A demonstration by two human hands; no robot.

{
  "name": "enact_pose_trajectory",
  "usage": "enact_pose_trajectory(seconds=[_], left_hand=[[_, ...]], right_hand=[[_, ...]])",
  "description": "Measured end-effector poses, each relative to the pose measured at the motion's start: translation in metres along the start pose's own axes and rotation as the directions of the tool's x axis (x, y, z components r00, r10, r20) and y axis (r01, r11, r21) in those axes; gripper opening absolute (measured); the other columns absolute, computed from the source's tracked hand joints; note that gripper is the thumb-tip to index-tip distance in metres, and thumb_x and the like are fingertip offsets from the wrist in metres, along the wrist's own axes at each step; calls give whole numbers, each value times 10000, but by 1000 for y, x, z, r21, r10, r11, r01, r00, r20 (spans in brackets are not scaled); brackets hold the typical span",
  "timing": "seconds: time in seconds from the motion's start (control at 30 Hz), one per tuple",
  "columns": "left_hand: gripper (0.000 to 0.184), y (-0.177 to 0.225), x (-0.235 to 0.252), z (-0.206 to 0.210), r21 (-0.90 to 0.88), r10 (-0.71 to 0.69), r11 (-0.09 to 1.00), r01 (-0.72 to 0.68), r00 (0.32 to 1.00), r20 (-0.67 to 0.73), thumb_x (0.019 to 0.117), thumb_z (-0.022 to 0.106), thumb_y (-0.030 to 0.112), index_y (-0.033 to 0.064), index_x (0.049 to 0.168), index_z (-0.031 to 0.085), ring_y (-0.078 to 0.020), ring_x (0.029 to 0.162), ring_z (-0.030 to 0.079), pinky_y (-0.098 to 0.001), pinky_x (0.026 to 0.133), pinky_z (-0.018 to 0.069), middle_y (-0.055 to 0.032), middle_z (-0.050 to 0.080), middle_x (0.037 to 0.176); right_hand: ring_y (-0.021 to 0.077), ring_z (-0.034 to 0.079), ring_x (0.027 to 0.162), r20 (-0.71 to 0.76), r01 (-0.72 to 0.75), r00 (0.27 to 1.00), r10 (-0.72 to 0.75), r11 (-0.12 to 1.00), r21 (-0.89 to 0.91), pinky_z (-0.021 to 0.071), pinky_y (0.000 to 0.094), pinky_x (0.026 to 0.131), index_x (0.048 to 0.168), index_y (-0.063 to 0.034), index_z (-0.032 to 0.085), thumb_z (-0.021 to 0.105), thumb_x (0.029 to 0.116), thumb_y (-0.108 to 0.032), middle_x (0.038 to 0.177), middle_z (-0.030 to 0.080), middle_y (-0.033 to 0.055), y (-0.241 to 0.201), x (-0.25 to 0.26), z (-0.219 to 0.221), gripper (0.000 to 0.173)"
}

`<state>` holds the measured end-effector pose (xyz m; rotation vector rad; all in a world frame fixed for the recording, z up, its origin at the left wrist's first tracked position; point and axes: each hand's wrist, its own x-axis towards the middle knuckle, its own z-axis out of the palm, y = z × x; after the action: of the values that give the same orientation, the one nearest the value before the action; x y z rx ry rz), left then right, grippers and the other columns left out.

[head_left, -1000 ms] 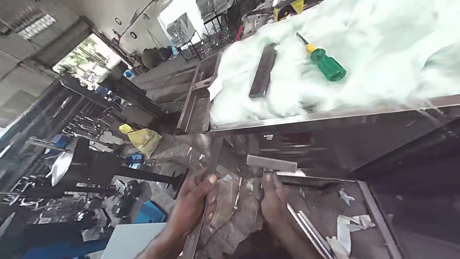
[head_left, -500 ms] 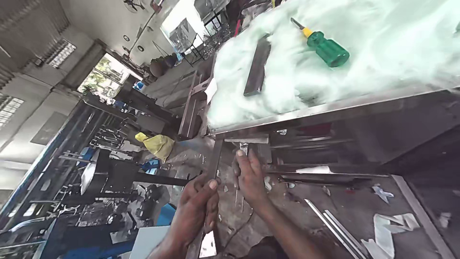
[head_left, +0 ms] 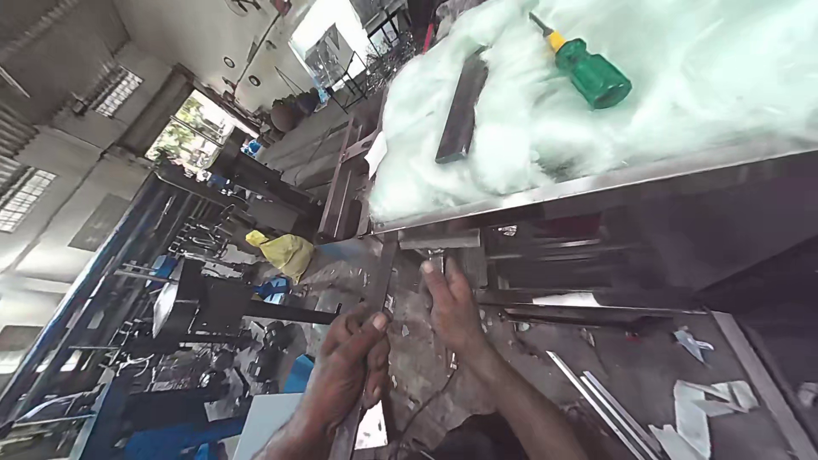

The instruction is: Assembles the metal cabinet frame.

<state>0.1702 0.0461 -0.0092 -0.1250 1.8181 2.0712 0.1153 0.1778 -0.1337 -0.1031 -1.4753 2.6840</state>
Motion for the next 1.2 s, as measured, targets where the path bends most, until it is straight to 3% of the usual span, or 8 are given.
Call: enact_pose_trajectory(seconds=[0.37,0.63,0.83,0.9,0.93,1.0,1.1,1.2], left_hand=[[173,2,-3,0,24,-25,999,25,1000,7,1052,536,171,3,1078,571,-65,377,494,-204,351,466,2,487,560],[183,3,-2,-2,51,-14,999,13,1000,24,1055,539,185,10,1071,591,-56,380,475,-204,356,456,14,473,557],[185,2,-2,-5,42,-12,999,10,999,39,1055,544,169,-8,1100,573,-66,384,496,-211,355,471,1,487,561],[183,2,-2,-3,58,-17,998,16,1000,16,1053,538,171,-5,1090,572,-67,375,492,-212,351,470,7,481,553],[178,2,-2,-1,69,-24,997,24,1000,-2,1051,533,171,1,1081,576,-63,371,481,-209,347,463,12,472,553],[159,5,-2,1,79,-32,996,33,999,-21,1050,521,167,19,1041,581,-58,367,456,-202,341,441,15,459,556],[150,9,-2,2,77,-37,996,36,999,6,1048,521,159,27,1005,577,-63,370,466,-203,344,445,5,472,558],[148,9,-5,1,75,-42,996,41,999,8,1051,500,147,22,1010,568,-65,378,484,-201,353,457,-5,489,565]], right_hand=[[89,437,388,-288,148,957,-45,927,344,449,251,343,1103,-74,448,349,1102,-209,603,443,-26,2,-25,12,167],[128,448,433,-88,19,996,-7,991,136,432,296,384,1164,-34,513,428,1086,-255,615,463,-2,0,-16,12,250],[78,442,351,-520,320,851,-72,856,406,464,249,329,978,-123,446,243,1130,-254,545,446,-49,-8,-24,-8,285],[52,468,412,-378,162,925,-40,941,297,464,220,384,1000,-72,503,351,1111,-226,584,481,-45,-3,-23,8,244],[61,497,480,-223,53,975,-19,987,149,484,240,452,1099,-26,552,452,1075,-220,651,517,-25,-2,-20,15,220],[99,517,559,-8,-40,999,39,997,-71,490,301,538,1183,-49,586,545,1039,-298,715,541,-9,-5,-14,16,291],[94,426,442,64,-65,996,60,994,83,413,260,397,1138,-54,521,476,1072,-230,613,441,-23,-9,-21,9,193],[79,424,386,15,-19,1000,16,975,221,413,246,342,1098,-56,515,355,1106,-259,585,459,-29,-5,-35,4,259]])
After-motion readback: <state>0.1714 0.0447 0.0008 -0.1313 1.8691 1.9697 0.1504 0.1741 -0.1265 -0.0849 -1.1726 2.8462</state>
